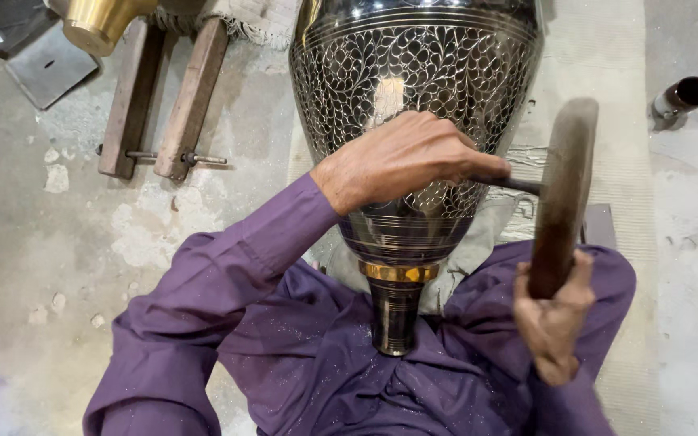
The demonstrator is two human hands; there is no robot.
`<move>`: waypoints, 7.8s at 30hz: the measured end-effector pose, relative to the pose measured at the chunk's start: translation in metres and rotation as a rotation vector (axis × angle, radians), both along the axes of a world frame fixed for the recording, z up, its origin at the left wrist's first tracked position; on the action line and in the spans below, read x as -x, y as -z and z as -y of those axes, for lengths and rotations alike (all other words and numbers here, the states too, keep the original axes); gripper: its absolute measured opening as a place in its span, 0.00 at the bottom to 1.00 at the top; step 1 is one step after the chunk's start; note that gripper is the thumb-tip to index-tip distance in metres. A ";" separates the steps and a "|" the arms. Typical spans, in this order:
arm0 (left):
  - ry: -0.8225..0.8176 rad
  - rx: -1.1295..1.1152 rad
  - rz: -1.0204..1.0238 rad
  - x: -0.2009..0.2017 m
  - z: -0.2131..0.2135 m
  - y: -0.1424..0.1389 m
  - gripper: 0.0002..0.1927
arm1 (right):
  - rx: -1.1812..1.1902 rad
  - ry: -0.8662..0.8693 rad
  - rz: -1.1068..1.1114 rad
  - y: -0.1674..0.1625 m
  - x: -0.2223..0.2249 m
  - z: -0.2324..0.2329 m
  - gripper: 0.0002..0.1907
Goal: The person sits cross-legged on the floor with a large patterned metal vase held between their legs. They hold a chisel against the vase surface with one hand and repeatedly strike it with a wooden mallet held in the other hand, carving the decorative pattern.
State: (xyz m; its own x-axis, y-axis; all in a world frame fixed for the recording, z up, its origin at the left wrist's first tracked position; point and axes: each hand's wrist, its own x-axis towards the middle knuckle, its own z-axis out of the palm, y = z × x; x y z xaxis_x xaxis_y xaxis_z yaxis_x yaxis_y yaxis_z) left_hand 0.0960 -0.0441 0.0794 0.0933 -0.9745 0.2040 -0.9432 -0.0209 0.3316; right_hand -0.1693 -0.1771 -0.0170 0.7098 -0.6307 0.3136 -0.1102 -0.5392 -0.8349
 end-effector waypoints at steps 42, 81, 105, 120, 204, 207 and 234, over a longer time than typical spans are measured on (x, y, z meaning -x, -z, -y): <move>-0.666 0.655 -0.469 0.061 -0.035 0.047 0.25 | 0.893 -0.613 -0.198 -0.158 -0.089 0.124 0.25; -0.715 0.745 -0.419 0.062 -0.023 0.059 0.22 | 0.848 -0.610 -0.141 -0.195 -0.103 0.078 0.29; -0.354 0.390 -0.321 0.033 -0.028 0.014 0.29 | 0.647 -0.335 -0.268 -0.102 -0.036 0.115 0.30; -0.150 0.155 -0.215 0.011 -0.002 0.005 0.24 | 0.222 -0.111 0.090 -0.050 -0.008 0.049 0.31; -0.316 0.235 -0.345 0.027 -0.018 0.013 0.31 | 0.236 -0.221 -0.020 -0.109 -0.034 0.073 0.21; -0.258 0.212 -0.298 0.024 -0.018 0.014 0.34 | 0.335 -0.225 -0.222 -0.100 -0.034 0.074 0.19; -0.482 0.513 -0.375 0.043 -0.029 0.045 0.30 | 0.751 -0.486 -0.198 -0.123 -0.072 0.126 0.30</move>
